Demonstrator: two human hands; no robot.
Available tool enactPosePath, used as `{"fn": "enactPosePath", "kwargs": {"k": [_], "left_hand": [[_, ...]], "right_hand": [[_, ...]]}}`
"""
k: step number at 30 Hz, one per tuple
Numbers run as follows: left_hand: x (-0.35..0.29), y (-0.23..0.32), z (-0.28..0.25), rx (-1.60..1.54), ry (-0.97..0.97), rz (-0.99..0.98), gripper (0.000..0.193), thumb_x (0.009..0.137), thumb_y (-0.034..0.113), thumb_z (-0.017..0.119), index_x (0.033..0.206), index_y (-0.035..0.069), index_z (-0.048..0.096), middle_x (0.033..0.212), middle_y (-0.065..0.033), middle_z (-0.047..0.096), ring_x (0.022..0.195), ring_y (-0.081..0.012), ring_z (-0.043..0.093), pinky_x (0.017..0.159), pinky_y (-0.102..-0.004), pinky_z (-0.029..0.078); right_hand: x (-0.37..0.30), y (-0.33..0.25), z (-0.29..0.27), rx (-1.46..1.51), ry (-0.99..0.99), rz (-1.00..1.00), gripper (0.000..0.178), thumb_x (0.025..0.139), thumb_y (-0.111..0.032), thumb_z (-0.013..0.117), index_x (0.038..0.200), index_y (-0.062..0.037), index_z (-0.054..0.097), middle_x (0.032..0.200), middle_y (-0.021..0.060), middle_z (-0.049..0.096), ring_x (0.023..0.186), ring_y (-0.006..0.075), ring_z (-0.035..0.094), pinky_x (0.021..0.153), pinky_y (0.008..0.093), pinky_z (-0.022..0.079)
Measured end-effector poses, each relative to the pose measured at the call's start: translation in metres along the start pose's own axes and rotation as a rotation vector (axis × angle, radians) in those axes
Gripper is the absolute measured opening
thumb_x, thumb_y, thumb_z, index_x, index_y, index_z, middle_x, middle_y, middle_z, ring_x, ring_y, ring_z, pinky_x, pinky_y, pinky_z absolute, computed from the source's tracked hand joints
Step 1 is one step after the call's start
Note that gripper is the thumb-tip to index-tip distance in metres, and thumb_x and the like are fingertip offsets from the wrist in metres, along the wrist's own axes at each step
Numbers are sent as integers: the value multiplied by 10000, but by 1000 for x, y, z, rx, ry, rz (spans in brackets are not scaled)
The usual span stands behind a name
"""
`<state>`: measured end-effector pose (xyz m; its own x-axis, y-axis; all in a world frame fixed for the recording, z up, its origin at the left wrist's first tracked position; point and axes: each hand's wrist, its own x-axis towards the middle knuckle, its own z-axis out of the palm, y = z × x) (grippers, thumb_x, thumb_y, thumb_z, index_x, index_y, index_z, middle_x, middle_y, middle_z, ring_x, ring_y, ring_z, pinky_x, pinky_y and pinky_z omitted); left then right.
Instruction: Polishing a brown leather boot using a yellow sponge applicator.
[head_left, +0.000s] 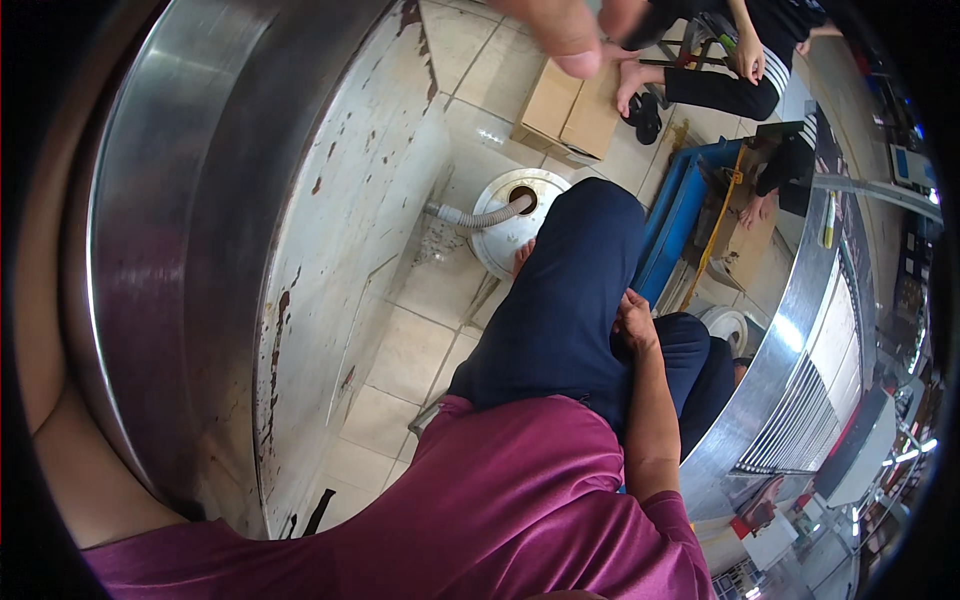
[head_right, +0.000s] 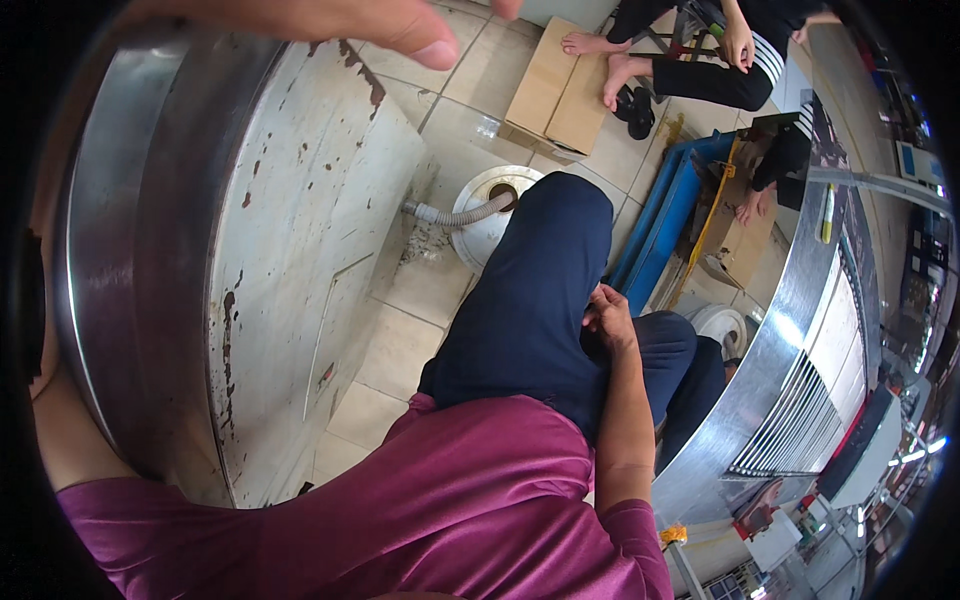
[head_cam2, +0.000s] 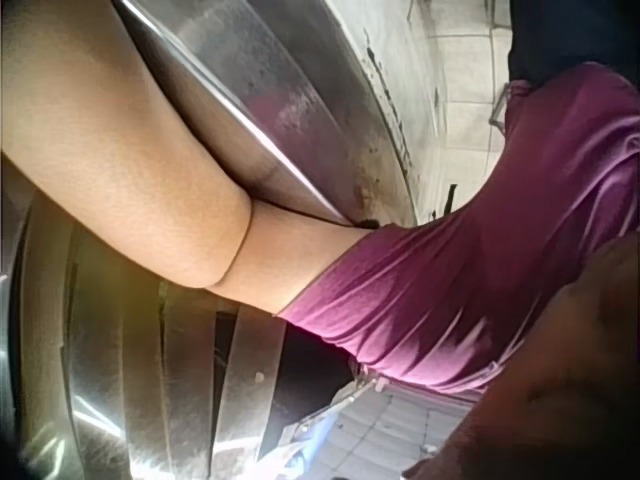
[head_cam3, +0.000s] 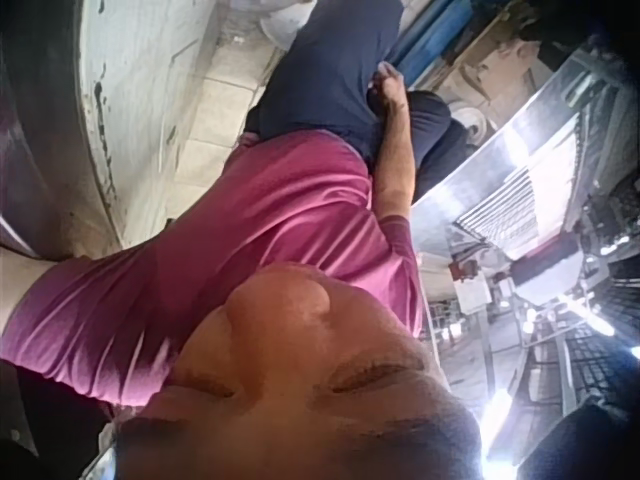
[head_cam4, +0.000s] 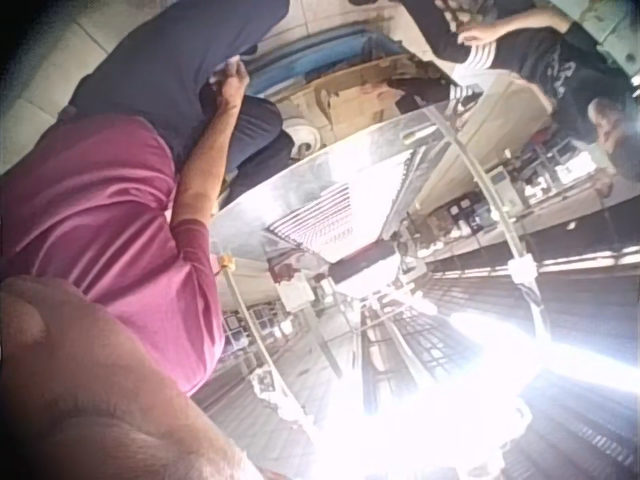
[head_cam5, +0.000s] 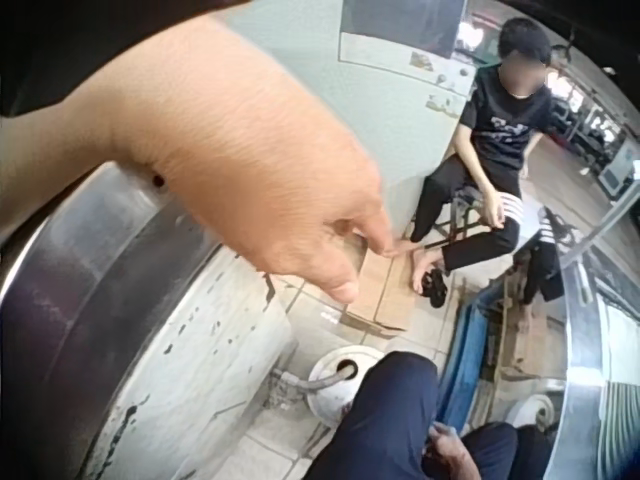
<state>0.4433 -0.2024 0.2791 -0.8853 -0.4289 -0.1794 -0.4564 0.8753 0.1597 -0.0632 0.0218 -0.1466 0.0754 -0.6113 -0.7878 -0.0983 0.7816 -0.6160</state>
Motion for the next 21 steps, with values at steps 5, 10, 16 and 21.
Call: {"fn": "enactPosePath", "kwargs": {"k": [5, 10, 16, 21], "left_hand": [[41, 45, -11, -402, -173, -615, 508, 989, 291, 697, 1457, 113, 613, 1378, -137, 674, 1297, -299, 606, 1097, -416, 478], [34, 29, -13, -7, -120, -238, 511, 977, 311, 703, 1439, 107, 622, 1350, -152, 685, 1258, -322, 622, 1056, -430, 492], [30, 24, -17, -49, -149, -268, 525, 972, 328, 694, 1428, 81, 616, 1338, -186, 683, 1209, -389, 630, 1047, -462, 490], [46, 26, -33, -67, -219, -272, 560, 999, 413, 652, 1441, 72, 598, 1282, -219, 695, 1202, -414, 627, 1040, -480, 494]], "right_hand": [[-6, -10, 8, 44, 98, 7, 321, 1058, -396, 653, 1000, -80, 674, 713, 9, 629, 492, 120, 609, 417, 259, 417], [6, -21, 32, 19, 163, 0, 380, 1080, -385, 594, 1178, -32, 697, 751, 46, 684, 491, 137, 615, 426, 277, 449], [16, -23, 44, -12, 139, -1, 428, 1074, -420, 597, 1209, -24, 686, 770, 61, 685, 477, 147, 608, 424, 293, 467], [18, 9, 4, -122, 124, 64, 483, 1055, -491, 602, 1122, -23, 701, 726, 72, 647, 466, 181, 609, 410, 328, 472]]}}
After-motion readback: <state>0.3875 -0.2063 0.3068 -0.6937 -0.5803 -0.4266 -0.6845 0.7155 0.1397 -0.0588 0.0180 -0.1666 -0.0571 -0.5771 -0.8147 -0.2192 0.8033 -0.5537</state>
